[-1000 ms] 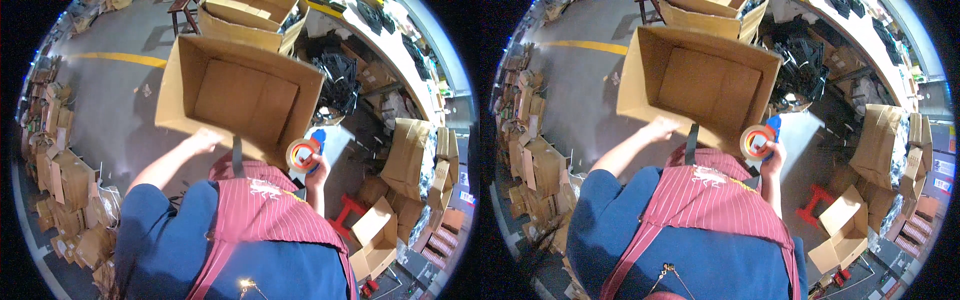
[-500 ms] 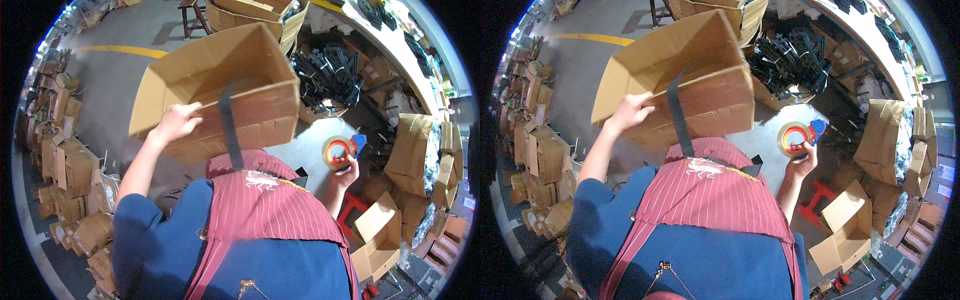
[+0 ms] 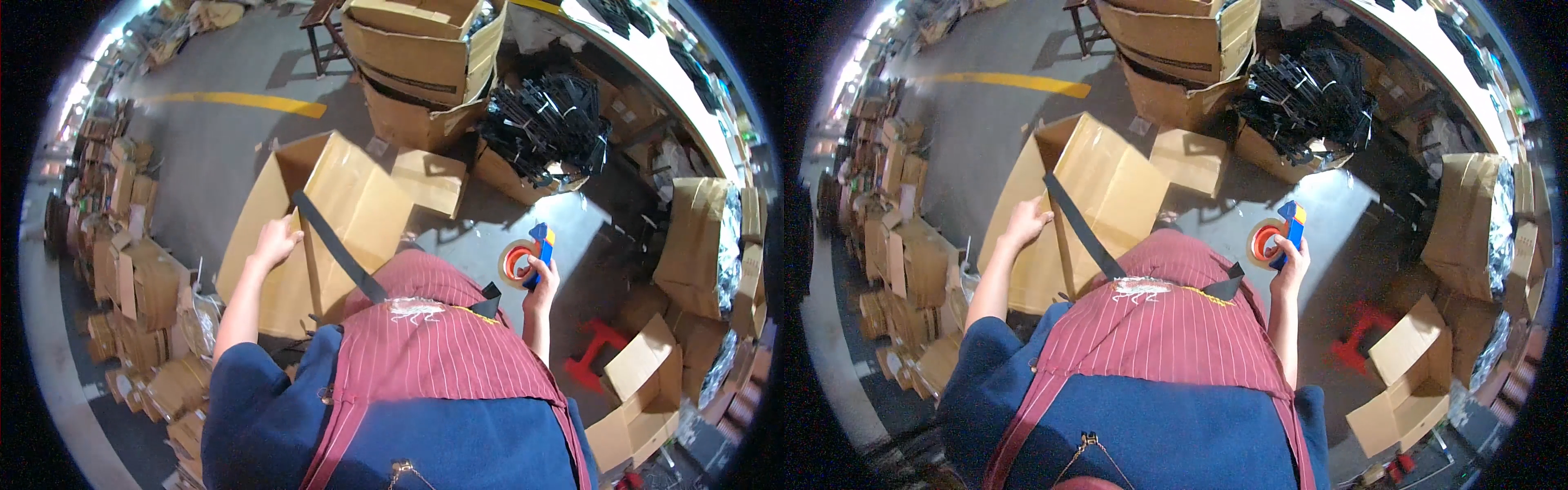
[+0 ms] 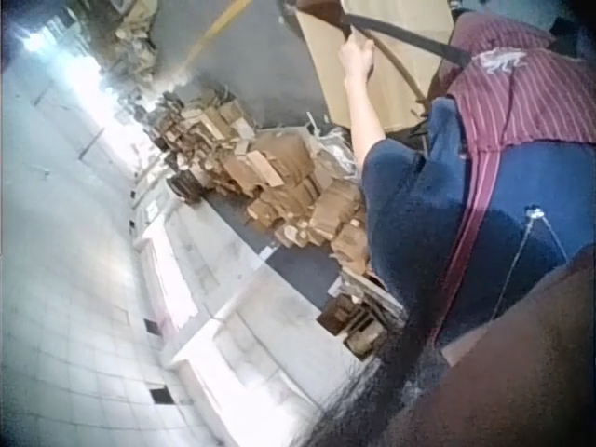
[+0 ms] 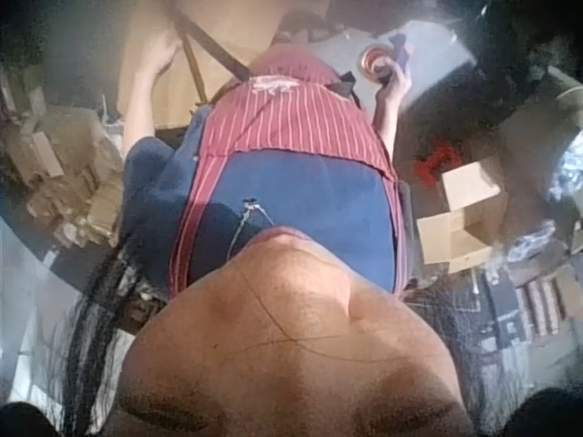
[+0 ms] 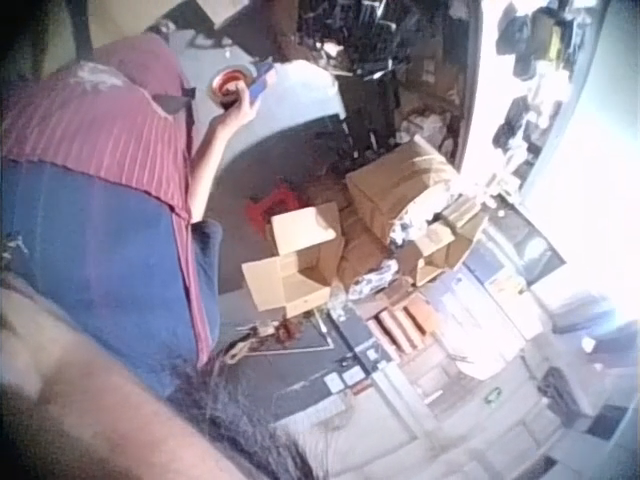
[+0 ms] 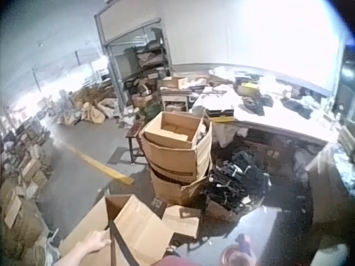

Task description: The person uses a handheld tape dispenser to seal cardboard boxes in a warehouse setting. They apply tape across the seams of the box flaps, rotate the boxes to access different sides, and press the tape down to ensure adhesion.

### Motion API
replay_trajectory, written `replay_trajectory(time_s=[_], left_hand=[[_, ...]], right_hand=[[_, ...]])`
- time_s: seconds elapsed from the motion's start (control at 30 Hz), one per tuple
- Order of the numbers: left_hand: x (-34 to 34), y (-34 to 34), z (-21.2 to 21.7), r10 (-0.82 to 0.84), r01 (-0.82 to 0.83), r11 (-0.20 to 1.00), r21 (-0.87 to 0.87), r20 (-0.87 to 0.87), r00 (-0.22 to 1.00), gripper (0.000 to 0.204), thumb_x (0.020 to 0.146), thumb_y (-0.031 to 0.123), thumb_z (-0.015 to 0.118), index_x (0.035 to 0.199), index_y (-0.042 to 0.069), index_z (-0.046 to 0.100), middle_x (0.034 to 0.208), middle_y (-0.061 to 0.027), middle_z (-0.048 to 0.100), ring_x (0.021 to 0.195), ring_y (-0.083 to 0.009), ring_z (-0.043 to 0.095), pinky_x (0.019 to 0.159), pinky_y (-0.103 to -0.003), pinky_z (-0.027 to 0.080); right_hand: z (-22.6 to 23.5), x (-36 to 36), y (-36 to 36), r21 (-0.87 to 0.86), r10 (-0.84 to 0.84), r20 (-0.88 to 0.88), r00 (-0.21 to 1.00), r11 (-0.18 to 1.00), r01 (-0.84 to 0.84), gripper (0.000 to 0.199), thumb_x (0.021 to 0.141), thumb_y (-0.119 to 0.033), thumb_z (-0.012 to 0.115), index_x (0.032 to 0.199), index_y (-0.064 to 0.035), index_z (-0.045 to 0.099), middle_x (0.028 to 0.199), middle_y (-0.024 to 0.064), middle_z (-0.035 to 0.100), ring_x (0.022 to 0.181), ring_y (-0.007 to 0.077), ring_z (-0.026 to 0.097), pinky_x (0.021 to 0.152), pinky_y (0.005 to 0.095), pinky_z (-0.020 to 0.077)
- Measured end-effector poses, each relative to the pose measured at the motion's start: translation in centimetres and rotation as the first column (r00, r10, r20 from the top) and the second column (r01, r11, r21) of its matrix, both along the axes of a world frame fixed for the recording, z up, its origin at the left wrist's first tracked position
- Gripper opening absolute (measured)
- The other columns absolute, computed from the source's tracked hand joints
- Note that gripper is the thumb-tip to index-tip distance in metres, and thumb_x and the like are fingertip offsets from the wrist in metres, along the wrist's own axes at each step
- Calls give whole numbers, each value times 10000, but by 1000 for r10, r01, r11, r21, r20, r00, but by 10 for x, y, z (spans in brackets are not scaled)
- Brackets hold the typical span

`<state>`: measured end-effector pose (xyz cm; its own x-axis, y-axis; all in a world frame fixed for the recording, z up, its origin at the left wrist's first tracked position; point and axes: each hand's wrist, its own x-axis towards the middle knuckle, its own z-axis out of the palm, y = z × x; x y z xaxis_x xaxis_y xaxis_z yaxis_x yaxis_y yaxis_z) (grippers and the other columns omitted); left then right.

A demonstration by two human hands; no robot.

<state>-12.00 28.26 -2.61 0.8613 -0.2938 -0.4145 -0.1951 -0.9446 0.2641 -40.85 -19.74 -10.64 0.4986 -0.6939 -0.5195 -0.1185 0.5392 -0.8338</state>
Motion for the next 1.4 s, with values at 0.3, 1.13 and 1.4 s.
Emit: replay_trajectory(time_s=[0.3, 1.13, 1.4], left_hand=[[89, 16, -53, -98, 97, 995, -10, -99, 990, 378, 921, 249, 673, 1236, 46, 618, 775, -182, 687, 711, -359, 670, 680, -471, 539], [62, -275, -280, -995, 955, 93, -282, -47, 82, 435, 779, 181, 667, 1163, 66, 498, 808, -211, 681, 746, -424, 663, 648, -529, 526], [98, -238, -347, -844, 949, 214, 231, -445, 299, 461, 769, 427, 713, 988, 23, 754, 1037, -227, 729, 996, -377, 710, 873, -450, 567]], right_hand=[[-34, 71, 33, -67, -231, -157, 960, 973, 223, 252, 770, -147, 768, 976, -70, 646, 764, -13, 590, 615, 113, 550, 596, 270, 445], [-54, 50, 25, -220, -617, -242, 749, 787, 577, 243, 740, -184, 796, 865, -63, 627, 731, 30, 617, 630, 131, 592, 610, 293, 493], [-103, -116, -1, -122, -721, -98, 686, 692, 711, 314, 724, -157, 813, 957, -58, 627, 812, 6, 623, 728, 96, 601, 676, 270, 488]])
